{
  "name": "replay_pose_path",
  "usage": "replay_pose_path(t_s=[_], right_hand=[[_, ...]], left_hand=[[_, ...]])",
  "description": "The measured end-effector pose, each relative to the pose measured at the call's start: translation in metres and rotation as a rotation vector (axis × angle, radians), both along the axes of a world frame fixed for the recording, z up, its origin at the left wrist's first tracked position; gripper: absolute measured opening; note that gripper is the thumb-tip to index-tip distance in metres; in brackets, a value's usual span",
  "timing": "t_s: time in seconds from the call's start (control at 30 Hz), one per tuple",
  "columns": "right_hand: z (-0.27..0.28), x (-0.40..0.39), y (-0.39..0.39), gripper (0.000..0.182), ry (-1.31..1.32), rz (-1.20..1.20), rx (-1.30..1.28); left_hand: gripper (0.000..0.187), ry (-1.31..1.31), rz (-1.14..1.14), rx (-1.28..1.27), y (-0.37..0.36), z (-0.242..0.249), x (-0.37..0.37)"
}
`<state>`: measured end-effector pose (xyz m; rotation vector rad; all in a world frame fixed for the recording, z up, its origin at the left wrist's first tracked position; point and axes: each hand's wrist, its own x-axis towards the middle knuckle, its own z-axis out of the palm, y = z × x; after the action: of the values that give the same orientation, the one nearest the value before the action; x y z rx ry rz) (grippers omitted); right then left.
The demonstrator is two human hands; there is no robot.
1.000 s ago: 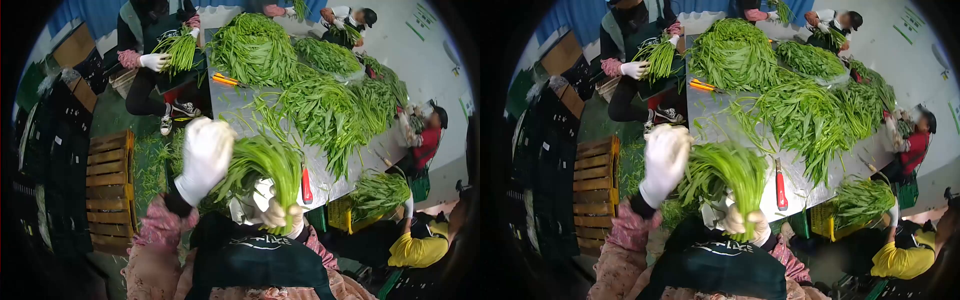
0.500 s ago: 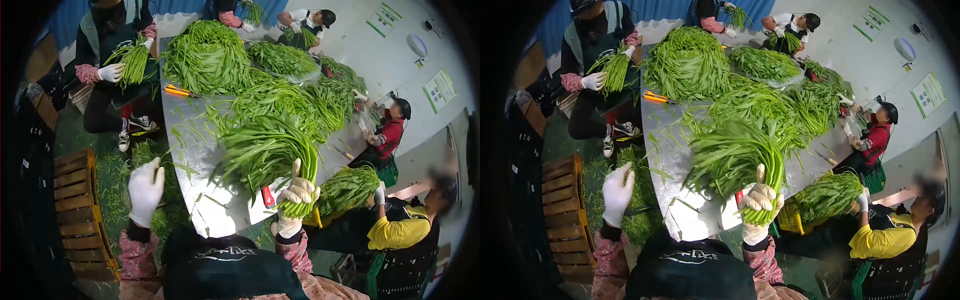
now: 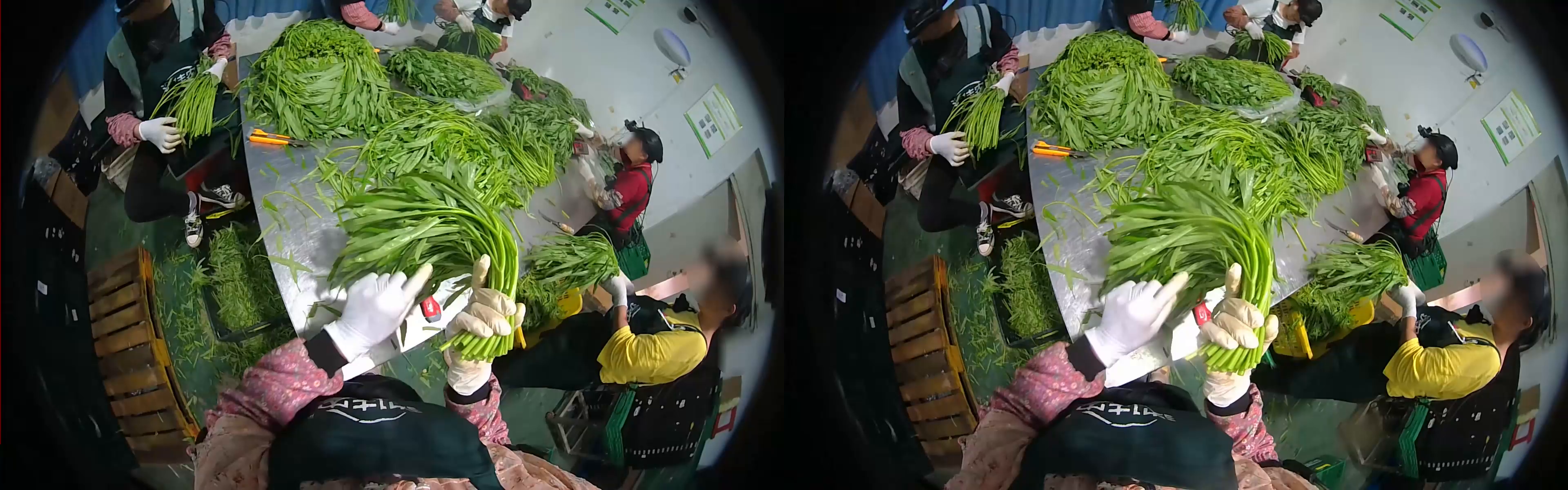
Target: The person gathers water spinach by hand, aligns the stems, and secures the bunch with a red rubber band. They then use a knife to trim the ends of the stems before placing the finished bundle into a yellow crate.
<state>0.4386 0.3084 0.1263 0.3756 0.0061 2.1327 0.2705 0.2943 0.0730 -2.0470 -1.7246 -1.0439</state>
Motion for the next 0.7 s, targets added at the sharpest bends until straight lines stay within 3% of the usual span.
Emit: replay_pose_path(t_s=[0.1, 0.17, 0.23, 0.27, 0.43, 0.5, 0.57, 0.63, 0.7], right_hand=[[0.001, 0.006, -0.003, 0.076, 0.043, -0.012, 0.019], [0.009, 0.011, -0.005, 0.076, 0.044, -0.039, 0.011], [0.012, 0.019, -0.004, 0.075, 0.054, -0.059, 0.008], [0.013, 0.021, -0.004, 0.074, 0.067, -0.074, 0.005], [0.013, 0.038, 0.001, 0.074, 0.043, -0.141, 0.037], [0.008, 0.041, 0.007, 0.074, 0.047, -0.140, 0.055], [0.008, 0.046, 0.010, 0.073, -0.025, -0.136, 0.069], [-0.002, 0.052, 0.015, 0.073, -0.276, -0.142, 0.056], [-0.002, 0.063, 0.020, 0.072, -0.284, -0.116, -0.033]], left_hand=[[0.018, -0.114, -0.036, -0.026, 0.009, -0.017, -0.007], [0.011, -0.415, -0.311, 0.112, 0.010, -0.020, -0.023], [0.012, -1.328, -0.435, -0.411, -0.006, -0.021, -0.043], [0.011, -1.575, -0.280, -0.340, -0.011, -0.017, -0.054], [0.017, -1.292, 0.165, -0.294, -0.022, -0.017, -0.127], [0.026, -1.152, 0.275, -0.289, -0.027, -0.053, -0.170], [0.041, -0.781, 0.498, -0.333, -0.035, -0.037, -0.168], [0.063, -0.287, 0.655, -0.317, -0.036, -0.081, -0.177], [0.063, -0.179, 0.659, -0.507, -0.033, -0.079, -0.156]])
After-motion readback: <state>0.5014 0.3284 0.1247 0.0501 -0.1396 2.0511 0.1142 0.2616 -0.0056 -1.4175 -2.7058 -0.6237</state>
